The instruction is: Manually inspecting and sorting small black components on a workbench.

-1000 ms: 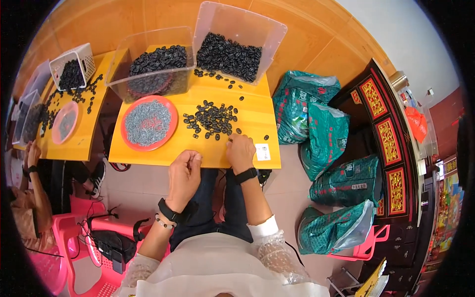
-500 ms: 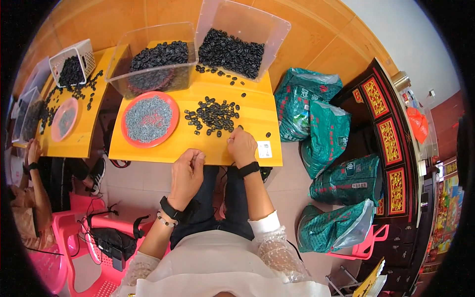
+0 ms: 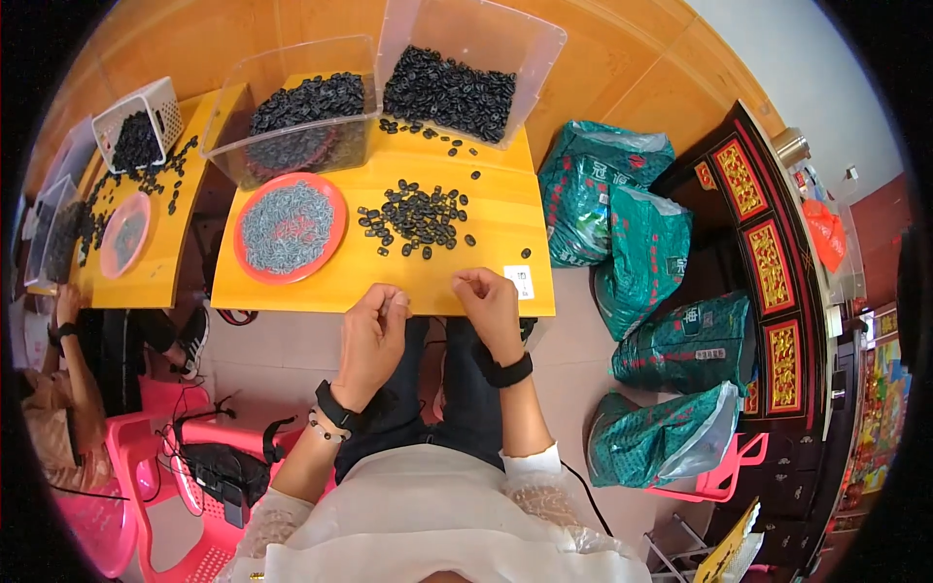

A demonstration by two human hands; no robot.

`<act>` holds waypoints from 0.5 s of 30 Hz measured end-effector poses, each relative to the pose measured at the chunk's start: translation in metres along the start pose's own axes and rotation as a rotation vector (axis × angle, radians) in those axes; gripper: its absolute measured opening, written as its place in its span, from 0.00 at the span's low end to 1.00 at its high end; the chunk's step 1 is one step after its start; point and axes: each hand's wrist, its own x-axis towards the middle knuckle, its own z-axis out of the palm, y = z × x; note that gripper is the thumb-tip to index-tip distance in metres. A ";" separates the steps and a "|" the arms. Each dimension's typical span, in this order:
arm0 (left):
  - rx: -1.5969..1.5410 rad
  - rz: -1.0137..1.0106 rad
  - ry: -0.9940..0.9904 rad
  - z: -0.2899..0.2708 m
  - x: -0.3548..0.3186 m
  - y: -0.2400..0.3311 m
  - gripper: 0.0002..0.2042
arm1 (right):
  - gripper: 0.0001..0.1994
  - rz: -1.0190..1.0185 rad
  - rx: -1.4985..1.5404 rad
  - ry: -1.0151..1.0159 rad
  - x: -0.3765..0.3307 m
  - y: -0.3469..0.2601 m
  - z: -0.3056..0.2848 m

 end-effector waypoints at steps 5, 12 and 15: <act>0.033 -0.022 -0.064 0.006 -0.002 0.009 0.07 | 0.08 0.144 0.321 -0.038 -0.027 -0.028 -0.013; -0.036 -0.022 -0.100 0.013 -0.003 0.021 0.07 | 0.11 0.097 0.604 -0.078 -0.052 -0.044 -0.030; -0.025 -0.018 -0.111 0.016 -0.003 0.019 0.07 | 0.12 0.157 0.751 -0.099 -0.056 -0.044 -0.030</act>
